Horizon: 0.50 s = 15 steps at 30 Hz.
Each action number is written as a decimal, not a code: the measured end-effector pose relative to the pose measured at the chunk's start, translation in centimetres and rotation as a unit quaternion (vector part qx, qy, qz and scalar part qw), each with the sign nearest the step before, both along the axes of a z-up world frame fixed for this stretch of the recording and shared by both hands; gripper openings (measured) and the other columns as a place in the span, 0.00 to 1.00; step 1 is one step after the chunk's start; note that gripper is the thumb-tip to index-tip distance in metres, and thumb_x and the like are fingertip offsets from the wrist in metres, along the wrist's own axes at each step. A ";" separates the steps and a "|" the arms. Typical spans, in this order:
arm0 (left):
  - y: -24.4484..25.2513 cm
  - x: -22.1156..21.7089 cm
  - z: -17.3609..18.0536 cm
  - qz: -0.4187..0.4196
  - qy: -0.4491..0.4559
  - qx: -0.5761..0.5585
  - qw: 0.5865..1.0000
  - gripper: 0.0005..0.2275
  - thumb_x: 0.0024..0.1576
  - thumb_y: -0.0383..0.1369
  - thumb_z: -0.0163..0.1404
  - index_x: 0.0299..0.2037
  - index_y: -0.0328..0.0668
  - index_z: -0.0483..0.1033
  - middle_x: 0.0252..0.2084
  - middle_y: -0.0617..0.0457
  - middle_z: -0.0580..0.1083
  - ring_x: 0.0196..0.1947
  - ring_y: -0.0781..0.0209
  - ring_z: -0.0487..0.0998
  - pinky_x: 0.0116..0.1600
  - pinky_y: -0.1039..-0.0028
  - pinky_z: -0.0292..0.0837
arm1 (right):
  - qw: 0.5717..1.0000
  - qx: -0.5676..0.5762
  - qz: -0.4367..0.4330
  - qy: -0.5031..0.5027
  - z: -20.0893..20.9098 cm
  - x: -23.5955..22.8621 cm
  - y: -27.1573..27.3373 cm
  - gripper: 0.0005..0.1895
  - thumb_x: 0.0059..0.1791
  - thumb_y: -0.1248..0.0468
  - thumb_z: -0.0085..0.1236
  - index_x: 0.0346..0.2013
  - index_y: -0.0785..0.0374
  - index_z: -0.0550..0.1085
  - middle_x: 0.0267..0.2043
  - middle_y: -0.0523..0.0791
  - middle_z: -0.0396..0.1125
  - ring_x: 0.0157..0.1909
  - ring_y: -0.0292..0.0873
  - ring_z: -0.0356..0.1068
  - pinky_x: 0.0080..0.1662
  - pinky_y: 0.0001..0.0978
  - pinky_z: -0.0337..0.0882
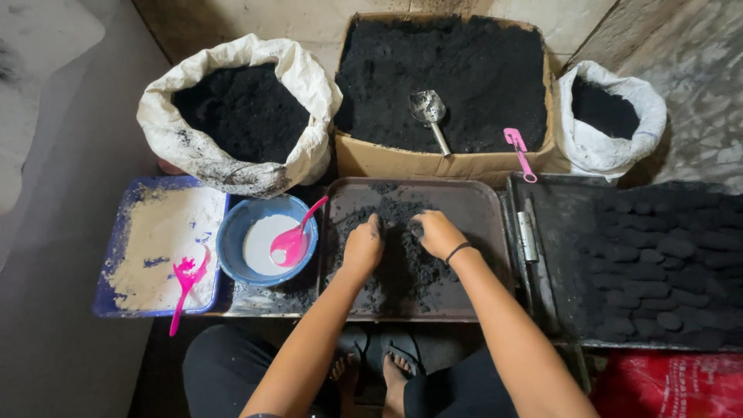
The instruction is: Mixing and kneading black charcoal powder in a metal tray by hand to achieve a uniform consistency.
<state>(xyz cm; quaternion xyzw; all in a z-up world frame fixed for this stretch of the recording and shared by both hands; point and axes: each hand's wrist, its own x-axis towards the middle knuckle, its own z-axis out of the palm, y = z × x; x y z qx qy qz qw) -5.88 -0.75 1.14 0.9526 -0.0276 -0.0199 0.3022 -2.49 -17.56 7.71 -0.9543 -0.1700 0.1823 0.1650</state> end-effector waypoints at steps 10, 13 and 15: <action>-0.7 1.4 -2.7 -0.110 0.022 0.142 0.983 0.23 0.42 0.24 0.52 0.48 0.25 0.57 0.44 0.32 0.67 0.40 0.44 0.74 0.38 0.69 0.74 | 0.999 -0.030 -0.023 -0.037 -2.3 0.1 0.2 0.22 0.42 0.66 0.51 0.50 0.64 0.66 0.48 0.52 0.64 0.51 0.51 0.64 0.49 0.42 0.68; -0.1 1.3 -0.5 -0.088 0.043 0.054 0.994 0.17 0.46 0.21 0.44 0.46 0.23 0.60 0.36 0.34 0.70 0.35 0.40 0.75 0.37 0.64 0.74 | 0.999 0.019 -0.037 -0.008 -0.1 -0.5 0.7 0.20 0.42 0.73 0.47 0.49 0.69 0.66 0.48 0.56 0.63 0.52 0.55 0.62 0.49 0.44 0.68; 0.1 1.4 -0.4 -0.076 0.026 0.072 0.994 0.17 0.46 0.22 0.44 0.47 0.25 0.62 0.32 0.37 0.72 0.32 0.42 0.76 0.34 0.63 0.75 | 0.998 0.050 -0.044 0.004 -0.2 -0.6 0.5 0.22 0.41 0.75 0.48 0.50 0.72 0.64 0.48 0.58 0.62 0.52 0.57 0.61 0.48 0.45 0.68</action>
